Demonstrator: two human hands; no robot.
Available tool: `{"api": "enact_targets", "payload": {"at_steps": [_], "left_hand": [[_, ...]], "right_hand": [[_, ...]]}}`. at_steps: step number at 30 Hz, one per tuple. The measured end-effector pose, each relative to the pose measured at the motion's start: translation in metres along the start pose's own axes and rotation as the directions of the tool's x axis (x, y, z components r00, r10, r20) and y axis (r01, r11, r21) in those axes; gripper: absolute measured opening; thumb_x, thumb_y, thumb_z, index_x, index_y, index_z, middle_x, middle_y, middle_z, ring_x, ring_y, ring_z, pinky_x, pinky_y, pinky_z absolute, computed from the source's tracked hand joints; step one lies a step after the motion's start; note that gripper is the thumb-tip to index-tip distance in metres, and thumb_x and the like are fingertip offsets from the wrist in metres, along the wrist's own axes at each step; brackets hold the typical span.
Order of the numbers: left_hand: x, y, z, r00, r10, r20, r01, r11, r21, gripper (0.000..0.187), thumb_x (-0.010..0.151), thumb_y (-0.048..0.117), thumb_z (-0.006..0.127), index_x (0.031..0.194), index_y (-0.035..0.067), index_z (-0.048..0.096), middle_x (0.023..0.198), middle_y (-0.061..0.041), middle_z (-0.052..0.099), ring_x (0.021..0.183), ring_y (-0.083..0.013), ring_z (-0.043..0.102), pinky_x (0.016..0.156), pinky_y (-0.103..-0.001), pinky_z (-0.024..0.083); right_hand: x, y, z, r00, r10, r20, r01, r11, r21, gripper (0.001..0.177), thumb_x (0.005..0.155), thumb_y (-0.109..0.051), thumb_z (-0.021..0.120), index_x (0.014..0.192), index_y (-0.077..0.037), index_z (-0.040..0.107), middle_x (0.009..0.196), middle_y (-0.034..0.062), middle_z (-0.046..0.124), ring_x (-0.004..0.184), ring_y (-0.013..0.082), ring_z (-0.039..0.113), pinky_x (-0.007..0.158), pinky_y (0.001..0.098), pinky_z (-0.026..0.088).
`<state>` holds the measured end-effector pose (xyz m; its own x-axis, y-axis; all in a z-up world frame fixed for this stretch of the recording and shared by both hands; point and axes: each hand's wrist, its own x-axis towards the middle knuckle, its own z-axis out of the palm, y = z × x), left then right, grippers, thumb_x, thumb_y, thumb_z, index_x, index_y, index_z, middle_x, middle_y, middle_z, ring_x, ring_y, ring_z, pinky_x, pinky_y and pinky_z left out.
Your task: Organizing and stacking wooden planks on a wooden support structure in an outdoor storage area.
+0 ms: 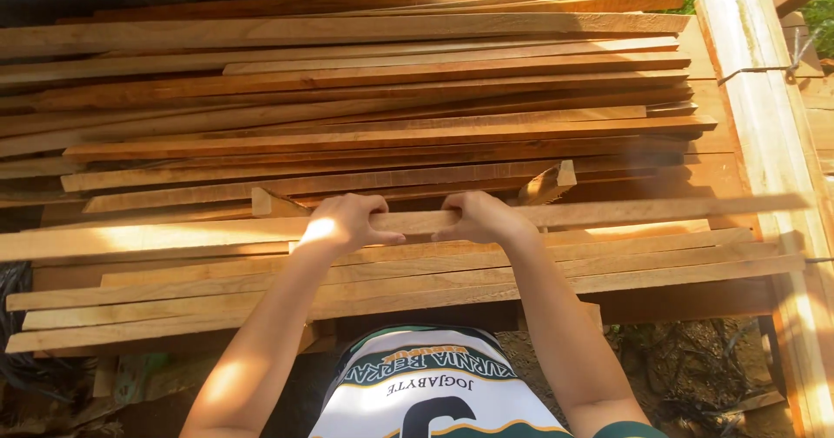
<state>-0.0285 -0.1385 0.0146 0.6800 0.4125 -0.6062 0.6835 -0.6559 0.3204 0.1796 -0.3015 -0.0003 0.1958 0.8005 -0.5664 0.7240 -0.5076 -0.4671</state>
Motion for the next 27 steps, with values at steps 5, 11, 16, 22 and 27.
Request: {"api": "enact_targets", "payload": {"at_steps": [5, 11, 16, 22, 27], "left_hand": [[0.007, -0.003, 0.037, 0.999, -0.027, 0.019, 0.027, 0.999, -0.036, 0.059, 0.072, 0.073, 0.076, 0.111, 0.029, 0.071, 0.109, 0.003, 0.077, 0.108, -0.025, 0.072, 0.092, -0.036, 0.054], [0.045, -0.037, 0.102, 0.996, -0.077, -0.043, 0.067, 0.981, -0.184, 0.051, 0.075, 0.063, 0.08, 0.112, 0.03, 0.074, 0.116, 0.0, 0.077, 0.115, -0.0279, 0.069, 0.097, -0.036, 0.051], [0.072, -0.064, 0.152, 0.985, -0.056, -0.162, 0.018, 0.973, -0.23, 0.056, 0.075, 0.061, 0.081, 0.115, 0.022, 0.077, 0.117, 0.002, 0.075, 0.113, -0.0252, 0.066, 0.098, -0.037, 0.051], [0.078, -0.07, 0.182, 0.988, -0.048, -0.147, 0.026, 0.989, -0.146, 0.051, 0.089, 0.059, 0.067, 0.128, 0.025, 0.069, 0.121, 0.002, 0.073, 0.116, -0.0248, 0.065, 0.101, -0.039, 0.045], [0.082, -0.074, 0.18, 0.998, -0.054, -0.036, 0.049, 0.993, -0.11, 0.058, 0.08, 0.062, 0.072, 0.126, 0.028, 0.067, 0.122, 0.002, 0.072, 0.121, -0.0259, 0.063, 0.103, -0.043, 0.044]], "right_hand": [[0.017, 0.031, 0.048, 0.996, 0.037, 0.083, -0.045, 0.994, 0.1, 0.064, 0.07, -0.063, 0.08, 0.119, -0.022, 0.075, 0.118, 0.0081, 0.076, 0.119, 0.0314, 0.067, 0.1, 0.0412, 0.053], [0.048, 0.052, 0.095, 0.999, 0.002, 0.034, -0.004, 0.999, 0.052, 0.066, 0.073, -0.066, 0.077, 0.122, -0.023, 0.074, 0.12, 0.0076, 0.074, 0.12, 0.0304, 0.067, 0.102, 0.0436, 0.051], [0.076, 0.07, 0.142, 0.979, -0.133, -0.153, 0.114, 0.985, -0.129, 0.062, 0.086, -0.065, 0.069, 0.127, -0.019, 0.069, 0.123, 0.0001, 0.07, 0.124, 0.0219, 0.06, 0.105, 0.0389, 0.044], [0.083, 0.08, 0.161, 0.983, -0.133, -0.129, 0.108, 0.978, -0.181, 0.063, 0.09, -0.066, 0.061, 0.131, -0.018, 0.065, 0.118, 0.0021, 0.072, 0.119, 0.0225, 0.064, 0.103, 0.0424, 0.047], [0.077, 0.075, 0.155, 0.991, -0.121, -0.059, 0.107, 0.975, -0.197, 0.061, 0.091, -0.066, 0.059, 0.129, -0.02, 0.066, 0.117, 0.0001, 0.072, 0.116, 0.0219, 0.066, 0.098, 0.0406, 0.049]]}}
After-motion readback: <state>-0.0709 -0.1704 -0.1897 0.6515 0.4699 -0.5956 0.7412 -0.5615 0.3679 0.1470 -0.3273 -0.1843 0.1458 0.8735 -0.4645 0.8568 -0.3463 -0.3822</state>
